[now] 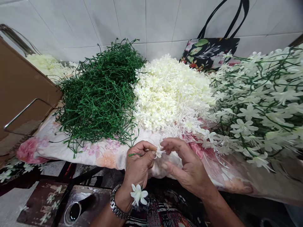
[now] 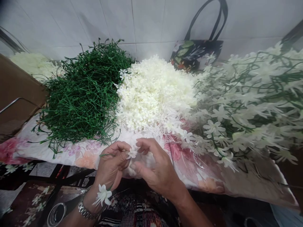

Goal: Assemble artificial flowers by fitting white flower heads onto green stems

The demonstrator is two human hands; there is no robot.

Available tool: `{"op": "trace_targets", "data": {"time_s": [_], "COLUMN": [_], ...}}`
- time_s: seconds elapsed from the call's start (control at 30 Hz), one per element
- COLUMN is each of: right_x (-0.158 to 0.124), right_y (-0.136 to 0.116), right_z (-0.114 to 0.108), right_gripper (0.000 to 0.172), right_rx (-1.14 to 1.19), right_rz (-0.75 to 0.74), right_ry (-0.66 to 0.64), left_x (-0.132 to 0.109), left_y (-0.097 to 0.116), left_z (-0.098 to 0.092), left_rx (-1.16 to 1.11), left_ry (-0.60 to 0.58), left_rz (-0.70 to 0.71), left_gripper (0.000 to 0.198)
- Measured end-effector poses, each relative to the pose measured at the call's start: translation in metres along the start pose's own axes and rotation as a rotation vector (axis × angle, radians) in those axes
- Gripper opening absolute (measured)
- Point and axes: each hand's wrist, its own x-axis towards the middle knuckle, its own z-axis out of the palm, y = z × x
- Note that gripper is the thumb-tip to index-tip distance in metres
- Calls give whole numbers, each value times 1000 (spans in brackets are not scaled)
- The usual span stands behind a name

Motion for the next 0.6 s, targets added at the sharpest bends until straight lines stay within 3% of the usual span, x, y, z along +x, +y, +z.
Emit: {"op": "trace_targets", "data": {"time_s": [0.07, 0.1, 0.2, 0.27, 0.6], "right_x": [0, 1, 1, 2, 0], "right_y": [1, 1, 1, 0, 0], "right_z": [0, 0, 2, 3, 4], "right_gripper": [52, 50, 19, 9, 12], "right_rx": [-26, -42, -61, -71, -116], "right_rz": [8, -2, -39, -48, -79], "right_ry": [-34, -46, -25, 5, 133], "left_x": [0, 0, -1, -1, 0], "left_y": [-1, -2, -6, -7, -10], "left_z": [-1, -1, -1, -1, -1], "left_rx": [35, 56, 88, 87, 236], "left_ry": [14, 19, 27, 24, -2], "left_rz": [13, 16, 20, 21, 78], "left_gripper": [14, 14, 14, 13, 9]}}
